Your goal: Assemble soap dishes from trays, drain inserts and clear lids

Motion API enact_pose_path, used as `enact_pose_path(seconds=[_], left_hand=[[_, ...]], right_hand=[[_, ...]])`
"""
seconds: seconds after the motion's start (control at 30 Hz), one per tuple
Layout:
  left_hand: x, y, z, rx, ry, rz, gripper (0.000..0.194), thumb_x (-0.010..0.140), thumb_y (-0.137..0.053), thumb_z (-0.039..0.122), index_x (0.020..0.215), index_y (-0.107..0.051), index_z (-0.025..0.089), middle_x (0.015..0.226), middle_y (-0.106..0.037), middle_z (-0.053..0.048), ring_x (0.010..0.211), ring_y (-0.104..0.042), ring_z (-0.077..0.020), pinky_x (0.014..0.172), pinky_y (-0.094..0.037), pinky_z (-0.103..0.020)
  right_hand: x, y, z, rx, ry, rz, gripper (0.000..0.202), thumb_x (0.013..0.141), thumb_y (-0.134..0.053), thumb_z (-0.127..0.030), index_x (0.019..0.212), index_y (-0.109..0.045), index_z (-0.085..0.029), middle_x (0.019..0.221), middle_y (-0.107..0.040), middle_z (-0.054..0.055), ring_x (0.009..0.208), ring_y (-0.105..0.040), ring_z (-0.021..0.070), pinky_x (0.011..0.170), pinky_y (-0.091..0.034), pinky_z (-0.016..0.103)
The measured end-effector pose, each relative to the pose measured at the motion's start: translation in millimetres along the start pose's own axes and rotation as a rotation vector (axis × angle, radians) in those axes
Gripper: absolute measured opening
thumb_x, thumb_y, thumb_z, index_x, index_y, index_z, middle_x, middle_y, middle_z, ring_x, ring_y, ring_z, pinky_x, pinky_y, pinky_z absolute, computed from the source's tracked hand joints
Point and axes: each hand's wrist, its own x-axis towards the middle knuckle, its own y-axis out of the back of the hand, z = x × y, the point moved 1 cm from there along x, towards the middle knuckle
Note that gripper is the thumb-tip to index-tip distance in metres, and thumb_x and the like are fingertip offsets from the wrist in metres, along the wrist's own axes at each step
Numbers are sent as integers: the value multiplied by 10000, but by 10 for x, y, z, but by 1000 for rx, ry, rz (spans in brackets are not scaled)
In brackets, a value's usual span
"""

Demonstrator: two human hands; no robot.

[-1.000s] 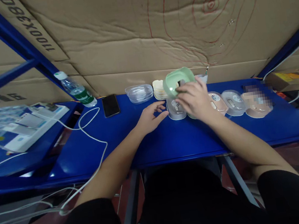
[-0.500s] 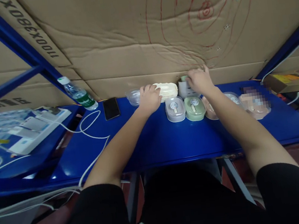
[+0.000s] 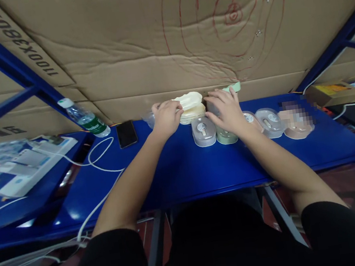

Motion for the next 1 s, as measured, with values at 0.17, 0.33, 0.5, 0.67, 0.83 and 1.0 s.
enact_pose_path(seconds=[0.17, 0.33, 0.5, 0.67, 0.83, 1.0], left_hand=[[-329, 423, 160, -390, 18, -130, 166, 1059, -643, 398, 1039, -669, 235, 980, -750, -51, 888, -686, -245, 917, -545, -446], [-690, 460, 229, -783, 152, -252, 341, 1070, -684, 572, 1026, -650, 235, 841, -683, -17, 687, -596, -161, 631, -490, -296], [-921, 387, 284, -735, 110, -482, 466, 1003, -762, 626, 1255, -715, 236, 1105, -795, -74, 915, -744, -216, 766, -601, -337], [-1022, 358, 345, -431, -89, -680, 822, 694, -1007, 629, 1390, -721, 297, 1346, -742, -104, 1226, -726, -346, 1065, -604, -510], [-1109, 205, 328, -310, -204, -664, 872, 654, -995, 659, 1413, -729, 322, 1319, -760, -108, 1218, -717, -382, 1080, -578, -564], [-1147, 144, 339, -178, -261, -696, 945, 648, -964, 736, 1452, -712, 309, 1365, -742, -123, 1266, -688, -402, 1126, -536, -573]], right_hand=[[-186, 128, -160, 42, 68, 40, 564, 1086, -584, -517, 1609, -576, -306, 1654, -614, 129, 1519, -554, 384, 1322, -339, 642], [-372, 240, -375, 95, 66, 60, 397, 1135, -506, -460, 1260, -803, -229, 1124, -838, 114, 1013, -772, 286, 876, -580, 413], [-525, 299, -549, -12, -28, -211, 343, 1028, -558, -426, 930, -807, -211, 836, -822, 83, 707, -713, 245, 631, -399, 369], [-505, 278, -587, -88, -79, -580, 231, 939, -620, -347, 840, -779, -212, 741, -792, 82, 640, -673, 240, 582, -245, 350], [-497, 198, -609, -83, 6, -715, 199, 934, -654, -322, 845, -784, -200, 733, -778, 98, 652, -695, 253, 562, -231, 355], [-540, 186, -585, -74, 34, -773, 223, 977, -672, -318, 868, -822, -195, 754, -791, 100, 698, -732, 253, 570, -324, 344]])
